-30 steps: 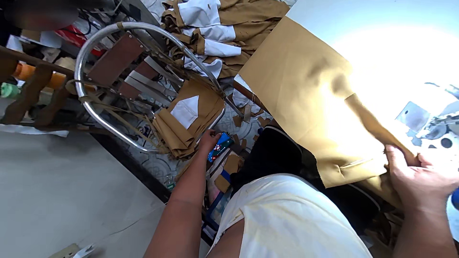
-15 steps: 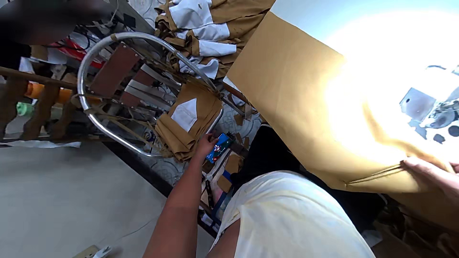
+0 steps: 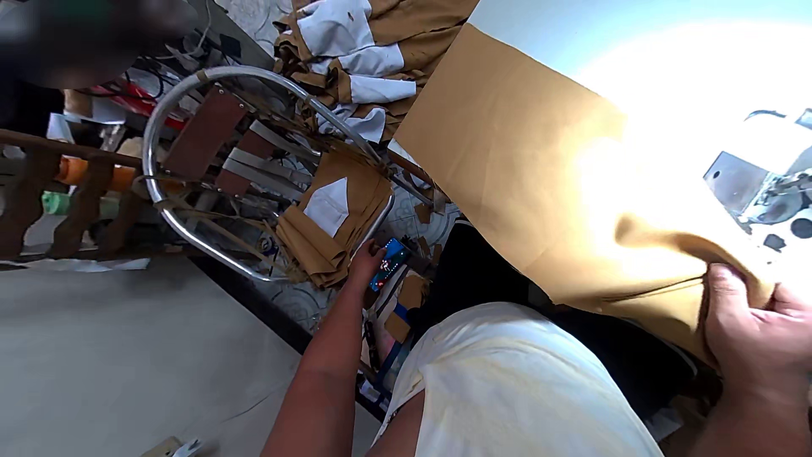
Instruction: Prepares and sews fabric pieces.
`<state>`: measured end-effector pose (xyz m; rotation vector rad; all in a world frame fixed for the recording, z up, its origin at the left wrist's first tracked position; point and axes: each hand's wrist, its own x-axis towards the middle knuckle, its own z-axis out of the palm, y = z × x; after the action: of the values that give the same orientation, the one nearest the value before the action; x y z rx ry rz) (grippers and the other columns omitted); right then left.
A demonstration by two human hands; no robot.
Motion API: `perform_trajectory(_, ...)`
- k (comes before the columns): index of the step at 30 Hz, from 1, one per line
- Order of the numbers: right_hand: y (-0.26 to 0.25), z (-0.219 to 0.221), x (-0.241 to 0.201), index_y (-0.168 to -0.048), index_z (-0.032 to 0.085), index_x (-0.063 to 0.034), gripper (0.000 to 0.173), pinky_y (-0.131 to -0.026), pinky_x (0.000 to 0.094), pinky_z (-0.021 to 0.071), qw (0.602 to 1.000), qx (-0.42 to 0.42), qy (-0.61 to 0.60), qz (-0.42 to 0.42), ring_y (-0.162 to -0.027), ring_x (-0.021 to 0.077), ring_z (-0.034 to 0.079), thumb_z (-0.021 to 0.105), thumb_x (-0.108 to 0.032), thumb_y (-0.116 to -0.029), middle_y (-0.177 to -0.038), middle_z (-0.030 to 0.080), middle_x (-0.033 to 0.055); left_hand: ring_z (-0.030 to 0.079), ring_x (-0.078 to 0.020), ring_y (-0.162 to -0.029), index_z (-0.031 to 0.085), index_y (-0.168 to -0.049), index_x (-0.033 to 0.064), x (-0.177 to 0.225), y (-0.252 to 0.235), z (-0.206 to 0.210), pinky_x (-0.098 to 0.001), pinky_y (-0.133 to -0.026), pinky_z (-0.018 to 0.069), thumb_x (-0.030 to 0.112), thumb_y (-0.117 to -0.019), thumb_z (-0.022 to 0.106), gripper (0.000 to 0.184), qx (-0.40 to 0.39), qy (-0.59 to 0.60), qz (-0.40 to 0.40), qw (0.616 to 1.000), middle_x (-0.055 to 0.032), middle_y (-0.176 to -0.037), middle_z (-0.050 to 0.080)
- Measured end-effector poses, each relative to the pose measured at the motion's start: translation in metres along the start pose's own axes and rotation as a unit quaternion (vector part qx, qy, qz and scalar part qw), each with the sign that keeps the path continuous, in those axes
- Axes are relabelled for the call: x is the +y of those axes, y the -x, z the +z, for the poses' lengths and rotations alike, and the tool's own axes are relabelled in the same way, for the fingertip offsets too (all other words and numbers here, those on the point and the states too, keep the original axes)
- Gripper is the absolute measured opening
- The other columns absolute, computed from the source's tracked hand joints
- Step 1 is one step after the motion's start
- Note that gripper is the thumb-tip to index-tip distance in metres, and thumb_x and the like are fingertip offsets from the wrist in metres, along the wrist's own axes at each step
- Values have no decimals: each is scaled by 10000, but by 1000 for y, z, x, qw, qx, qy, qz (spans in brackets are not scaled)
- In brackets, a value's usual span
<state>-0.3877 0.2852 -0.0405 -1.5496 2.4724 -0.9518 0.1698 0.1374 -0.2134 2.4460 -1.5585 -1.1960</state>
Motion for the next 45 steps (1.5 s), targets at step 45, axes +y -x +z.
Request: perform_trajectory(45,-37,-33,-74,-996,733,-137,233,-576,288,571,932,-285,-193,111,-630,52,653,622,-341,-1020,-744,695,-33,727,-121,-1006,729,-1088,-3,254,215,74,-337,-964,598,103,-912,782,213,-345,344,324,811,-68,-1010,766)
